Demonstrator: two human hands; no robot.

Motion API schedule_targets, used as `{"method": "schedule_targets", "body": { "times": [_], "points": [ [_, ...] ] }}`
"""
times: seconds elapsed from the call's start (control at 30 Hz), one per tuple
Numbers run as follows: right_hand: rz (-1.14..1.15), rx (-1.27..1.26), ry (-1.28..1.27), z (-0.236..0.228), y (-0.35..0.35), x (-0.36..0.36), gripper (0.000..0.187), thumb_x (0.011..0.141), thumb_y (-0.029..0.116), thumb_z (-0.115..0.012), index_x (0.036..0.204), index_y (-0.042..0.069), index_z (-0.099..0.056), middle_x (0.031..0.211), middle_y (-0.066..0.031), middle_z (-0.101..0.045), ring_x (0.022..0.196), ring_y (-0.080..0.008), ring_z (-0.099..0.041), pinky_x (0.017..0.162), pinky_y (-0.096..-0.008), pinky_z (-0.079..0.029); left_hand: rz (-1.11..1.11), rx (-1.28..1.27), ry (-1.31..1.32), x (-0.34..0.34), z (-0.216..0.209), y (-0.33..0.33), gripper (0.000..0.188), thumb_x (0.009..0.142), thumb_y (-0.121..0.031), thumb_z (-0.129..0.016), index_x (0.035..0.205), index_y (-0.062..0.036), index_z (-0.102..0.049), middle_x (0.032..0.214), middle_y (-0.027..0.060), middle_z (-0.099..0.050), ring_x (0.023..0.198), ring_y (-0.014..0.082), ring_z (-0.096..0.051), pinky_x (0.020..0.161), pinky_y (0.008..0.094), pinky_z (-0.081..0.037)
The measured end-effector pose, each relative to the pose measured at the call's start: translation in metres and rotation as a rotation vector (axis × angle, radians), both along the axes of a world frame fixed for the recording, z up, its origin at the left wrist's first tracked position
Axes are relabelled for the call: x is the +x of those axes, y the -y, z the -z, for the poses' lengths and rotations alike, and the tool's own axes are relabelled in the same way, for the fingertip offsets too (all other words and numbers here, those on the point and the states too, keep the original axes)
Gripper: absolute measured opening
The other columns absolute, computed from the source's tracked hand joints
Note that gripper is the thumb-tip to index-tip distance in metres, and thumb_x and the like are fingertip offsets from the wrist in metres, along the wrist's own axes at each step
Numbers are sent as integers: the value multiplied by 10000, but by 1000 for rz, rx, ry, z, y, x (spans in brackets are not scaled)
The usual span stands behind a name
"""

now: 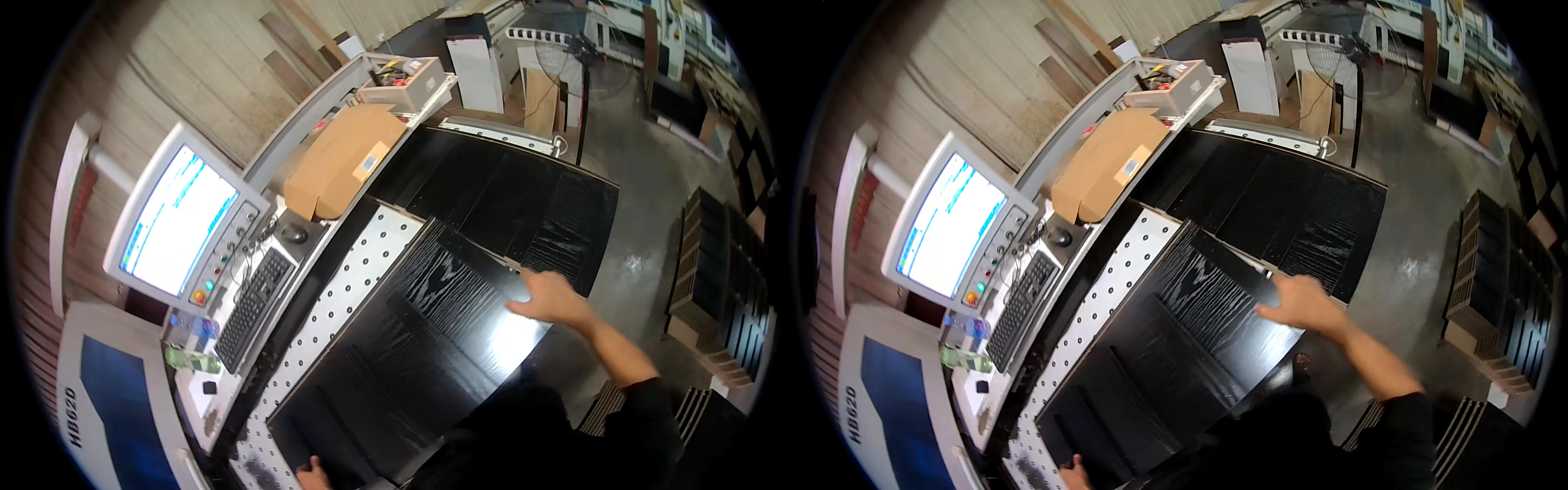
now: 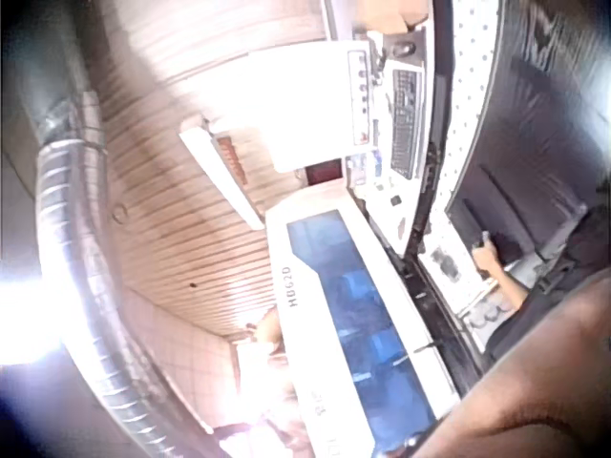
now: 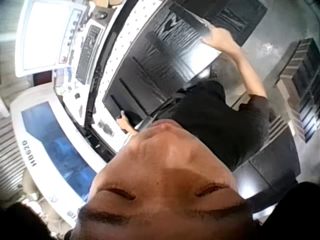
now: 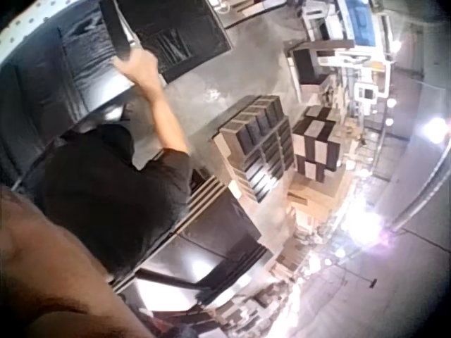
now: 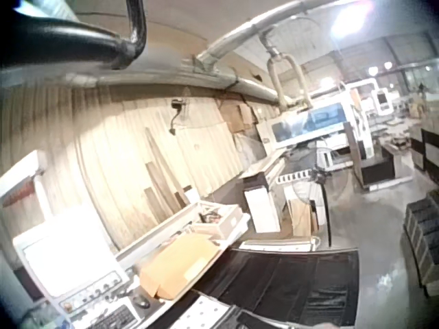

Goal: The person trims the edges of a black wood panel using a blade, moves it to a stack of similar panels, and then positions another panel onto a machine for processing.

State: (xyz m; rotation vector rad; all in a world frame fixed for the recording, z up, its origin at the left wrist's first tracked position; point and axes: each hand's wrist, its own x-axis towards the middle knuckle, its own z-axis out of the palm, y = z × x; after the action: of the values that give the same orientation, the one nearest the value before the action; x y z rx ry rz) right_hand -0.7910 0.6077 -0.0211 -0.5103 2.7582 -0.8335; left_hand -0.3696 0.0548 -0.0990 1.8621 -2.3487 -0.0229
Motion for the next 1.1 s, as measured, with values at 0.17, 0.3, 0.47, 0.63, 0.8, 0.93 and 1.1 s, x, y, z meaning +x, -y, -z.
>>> {"method": "schedule_targets", "body": {
  "times": [0.17,0.3,0.47,0.63,0.8,0.93,1.1],
  "points": [
    [148,12,-83,-10,-127,-33,615,800,495,-709,970,-91,-634,817,-298,-674,818,-459,-675,790,-511,-520,143,-22,-140,-93,40,-72,678,821,-543,-775,1170,32,-684,1119,222,-678,1031,408,-656,902,465,-518],
    [310,-38,-124,5,-224,-37,572,785,464,-731,957,-74,-644,847,-301,-671,870,-459,-667,794,-515,-509,330,-145,-319,-177,39,-135,590,784,-468,-823,1030,54,-698,1028,219,-679,986,426,-654,872,482,-515],
    [553,-123,-124,45,-323,10,506,811,366,-759,1014,-83,-642,914,-282,-704,867,-419,-693,804,-474,-524,593,-106,-428,-289,11,-203,508,798,-406,-809,965,43,-642,943,205,-607,915,430,-612,810,508,-480],
    [770,-238,-89,77,-381,82,427,843,266,-759,1093,-64,-655,955,-252,-718,904,-370,-712,842,-442,-533,804,-54,-420,-394,-22,-250,460,794,-345,-811,1013,38,-682,1005,199,-640,976,411,-629,848,488,-499],
    [1110,-171,51,81,-384,126,417,880,267,-740,1075,-89,-647,1089,-281,-682,1035,-346,-676,886,-450,-514,1011,-61,-454,-485,-32,-285,422,759,-333,-830,982,6,-712,966,170,-649,923,389,-643,812,478,-512],
    [1194,-209,102,69,-365,137,599,931,404,-713,1262,-85,-609,1142,-199,-687,1055,-335,-656,959,-404,-486,1122,-47,-468,-548,-21,-291,444,761,-363,-823,1005,-4,-728,983,160,-652,954,367,-645,843,462,-519],
    [1022,-387,16,78,-331,139,680,972,432,-675,1379,-96,-536,1343,-251,-605,1250,-336,-575,1091,-384,-407,1122,-84,-482,-617,-7,-286,504,844,-358,-766,1208,-16,-696,1128,195,-630,1080,376,-593,926,461,-491]
  ]
}}
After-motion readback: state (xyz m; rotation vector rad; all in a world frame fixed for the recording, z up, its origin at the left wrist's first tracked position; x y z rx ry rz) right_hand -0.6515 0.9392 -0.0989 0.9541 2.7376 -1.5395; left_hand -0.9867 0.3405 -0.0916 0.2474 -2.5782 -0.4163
